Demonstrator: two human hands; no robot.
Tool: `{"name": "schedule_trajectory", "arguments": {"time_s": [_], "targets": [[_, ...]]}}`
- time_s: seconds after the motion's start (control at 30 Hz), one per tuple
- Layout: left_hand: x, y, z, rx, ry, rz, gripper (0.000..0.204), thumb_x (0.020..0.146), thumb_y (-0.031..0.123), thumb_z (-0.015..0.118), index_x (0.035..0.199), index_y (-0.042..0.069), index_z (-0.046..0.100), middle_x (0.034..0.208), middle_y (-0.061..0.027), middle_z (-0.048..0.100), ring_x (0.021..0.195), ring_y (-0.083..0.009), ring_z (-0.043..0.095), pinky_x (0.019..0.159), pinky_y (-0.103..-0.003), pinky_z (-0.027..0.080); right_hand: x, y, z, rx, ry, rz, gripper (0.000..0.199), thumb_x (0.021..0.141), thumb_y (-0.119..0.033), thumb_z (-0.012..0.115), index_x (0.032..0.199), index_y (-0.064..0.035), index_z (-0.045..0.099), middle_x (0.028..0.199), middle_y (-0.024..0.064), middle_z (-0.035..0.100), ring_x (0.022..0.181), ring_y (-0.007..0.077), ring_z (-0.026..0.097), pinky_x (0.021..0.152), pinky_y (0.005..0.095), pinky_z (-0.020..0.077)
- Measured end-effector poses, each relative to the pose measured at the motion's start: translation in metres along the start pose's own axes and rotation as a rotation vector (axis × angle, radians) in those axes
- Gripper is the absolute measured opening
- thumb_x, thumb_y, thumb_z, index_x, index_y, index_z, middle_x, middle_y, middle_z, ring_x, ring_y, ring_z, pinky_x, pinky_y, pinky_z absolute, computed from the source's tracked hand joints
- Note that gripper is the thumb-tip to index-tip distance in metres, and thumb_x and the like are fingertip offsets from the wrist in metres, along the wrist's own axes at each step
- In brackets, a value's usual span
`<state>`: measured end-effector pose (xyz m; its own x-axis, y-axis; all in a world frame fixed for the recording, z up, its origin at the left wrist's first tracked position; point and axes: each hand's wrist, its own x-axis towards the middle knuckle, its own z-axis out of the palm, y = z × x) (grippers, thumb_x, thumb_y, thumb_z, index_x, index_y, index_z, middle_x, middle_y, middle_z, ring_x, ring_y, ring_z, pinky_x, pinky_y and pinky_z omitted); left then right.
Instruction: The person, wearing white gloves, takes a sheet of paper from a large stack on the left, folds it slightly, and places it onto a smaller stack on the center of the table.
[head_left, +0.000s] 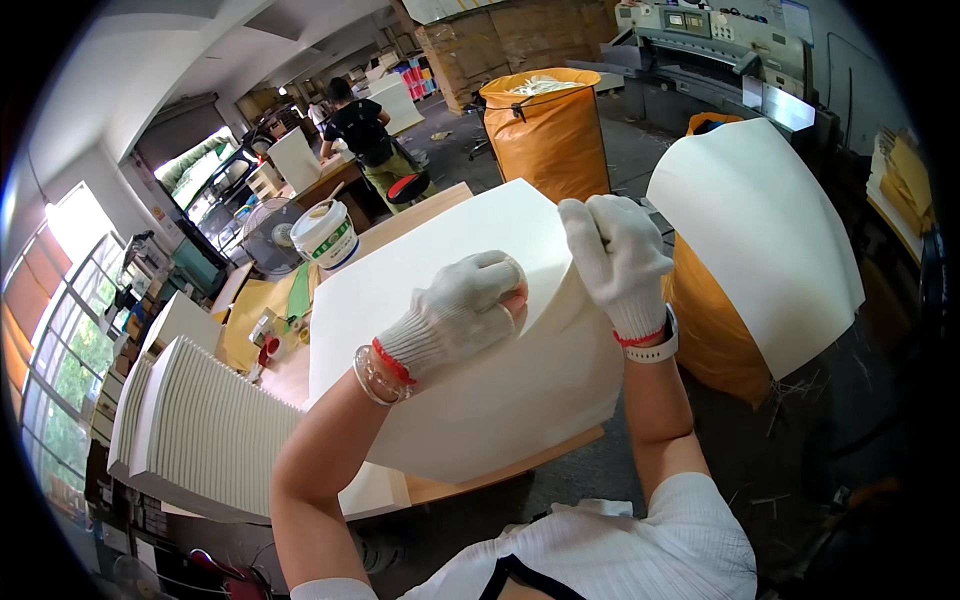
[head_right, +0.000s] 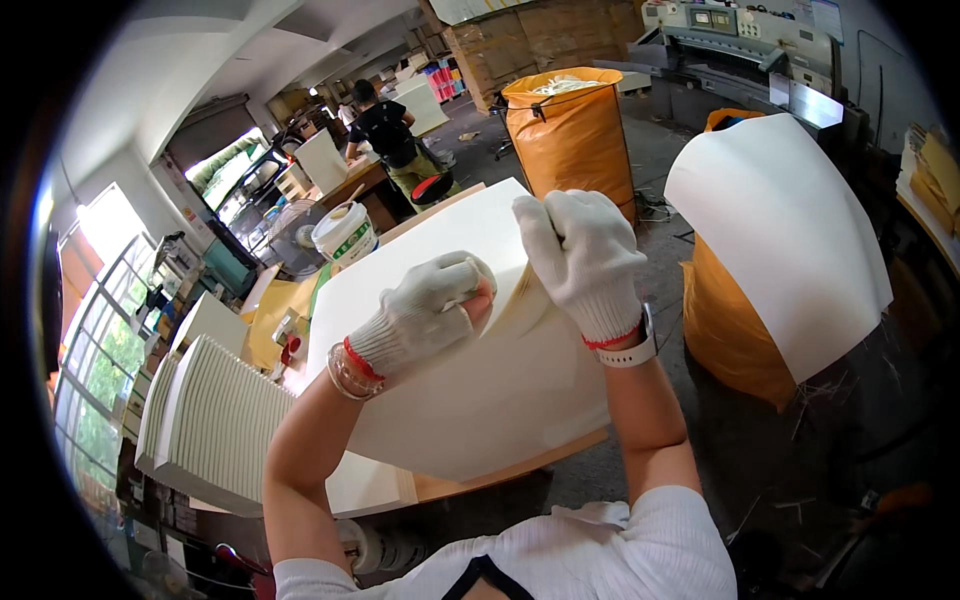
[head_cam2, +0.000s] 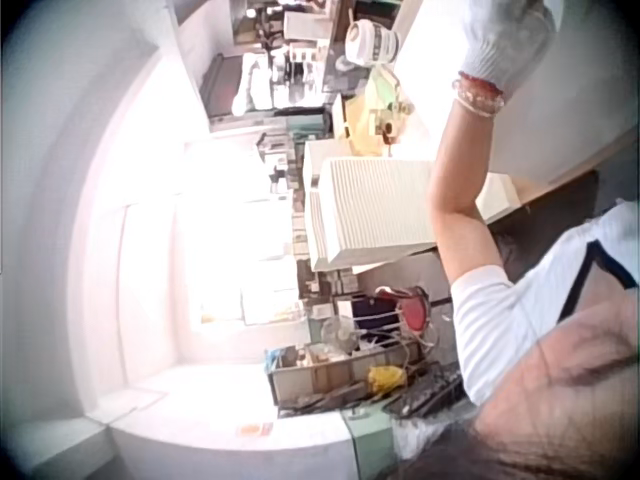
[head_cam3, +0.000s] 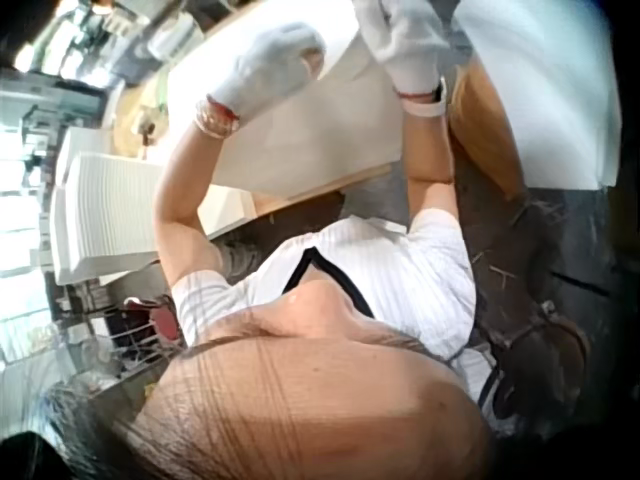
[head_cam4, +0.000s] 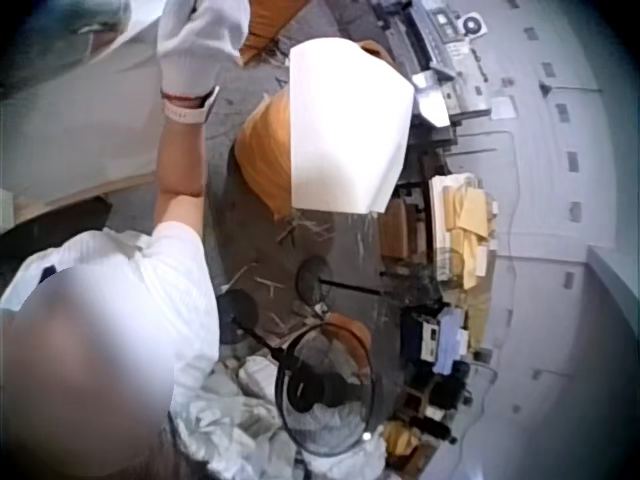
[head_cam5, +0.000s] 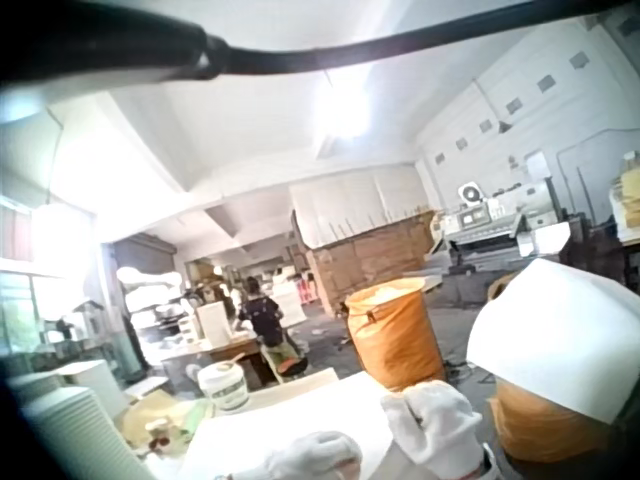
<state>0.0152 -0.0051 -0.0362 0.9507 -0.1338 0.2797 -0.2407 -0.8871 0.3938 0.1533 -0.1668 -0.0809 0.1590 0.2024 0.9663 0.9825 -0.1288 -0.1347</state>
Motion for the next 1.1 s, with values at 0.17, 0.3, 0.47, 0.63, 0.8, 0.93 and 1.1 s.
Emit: {"name": "schedule_trajectory", "arguments": {"time_s": [0.17,0.3,0.47,0.63,0.8,0.93,1.1], "targets": [[-0.003,0.012,-0.012,-0.194,-0.047,-0.165,0.009,0.086,0.002,0.068,0.09,0.004,0.06,0.096,-0.0052,0.065,0.09,-0.0182,0.059,0.081,-0.033,0.049,-0.009,0.006,0.0,0.032,0.064,0.05,0.011,0.089,-0.006,0.061,0.098,0.0005,0.065,0.065,0.0084,0.049,0.06,0.0249,0.052,0.055,0.037,0.0396],[-0.008,0.009,-0.012,-0.109,-0.016,0.045,0.028,0.084,0.014,0.08,0.098,0.006,0.058,0.102,-0.0051,0.065,0.093,-0.0172,0.059,0.088,-0.033,0.048,-0.01,0.006,0.003,0.148,0.116,0.115,0.01,0.089,-0.005,0.062,0.097,-0.0006,0.066,0.064,0.0082,0.047,0.058,0.0233,0.05,0.054,0.0366,0.0386],[-0.008,-0.003,-0.01,-0.09,-0.046,-0.042,0.045,0.079,0.017,0.085,0.112,0.007,0.056,0.113,-0.0055,0.065,0.101,-0.0185,0.061,0.094,-0.032,0.049,-0.01,0.008,0.004,0.171,0.122,0.12,0.008,0.092,-0.006,0.062,0.093,0.0007,0.065,0.062,0.0087,0.044,0.055,0.0244,0.046,0.052,0.0371,0.0357],[-0.01,0.001,-0.003,-0.208,0.032,-0.045,0.098,0.075,0.009,0.086,0.154,0.013,0.028,0.137,-0.0096,0.057,0.119,-0.0231,0.061,0.103,-0.036,0.049,-0.009,0.003,0.002,0.278,0.123,0.251,0.012,0.091,-0.007,0.065,0.083,0.0003,0.061,0.062,0.0092,0.04,0.055,0.0261,0.042,0.052,0.0384,0.0331],[-0.013,-0.009,0.002,-0.181,0.054,0.069,0.117,0.072,0.009,0.087,0.161,0.018,0.011,0.143,-0.0127,0.053,0.123,-0.0268,0.059,0.105,-0.039,0.048,-0.009,0.004,0.005,0.251,0.154,0.148,0.021,0.091,-0.009,0.066,0.075,0.0007,0.057,0.061,0.01,0.037,0.057,0.0273,0.042,0.054,0.0393,0.0331],[-0.012,-0.005,-0.003,-0.262,-0.015,-0.003,0.117,0.074,0.021,0.088,0.161,0.018,0.01,0.144,-0.013,0.051,0.126,-0.0268,0.056,0.109,-0.04,0.044,-0.006,-0.002,0.001,0.227,0.11,0.203,0.012,0.091,-0.007,0.064,0.083,0.0026,0.062,0.062,0.0104,0.04,0.057,0.0281,0.044,0.056,0.0391,0.0357],[-0.011,-0.004,-0.005,-0.561,-0.039,-0.161,0.116,0.075,0.035,0.087,0.161,0.017,0.011,0.146,-0.0137,0.048,0.13,-0.0256,0.052,0.111,-0.042,0.041,-0.008,0.0,0.0,0.244,0.146,0.156,0.008,0.089,-0.003,0.063,0.09,0.0048,0.064,0.063,0.0109,0.045,0.058,0.0273,0.048,0.056,0.0373,0.038]]}}
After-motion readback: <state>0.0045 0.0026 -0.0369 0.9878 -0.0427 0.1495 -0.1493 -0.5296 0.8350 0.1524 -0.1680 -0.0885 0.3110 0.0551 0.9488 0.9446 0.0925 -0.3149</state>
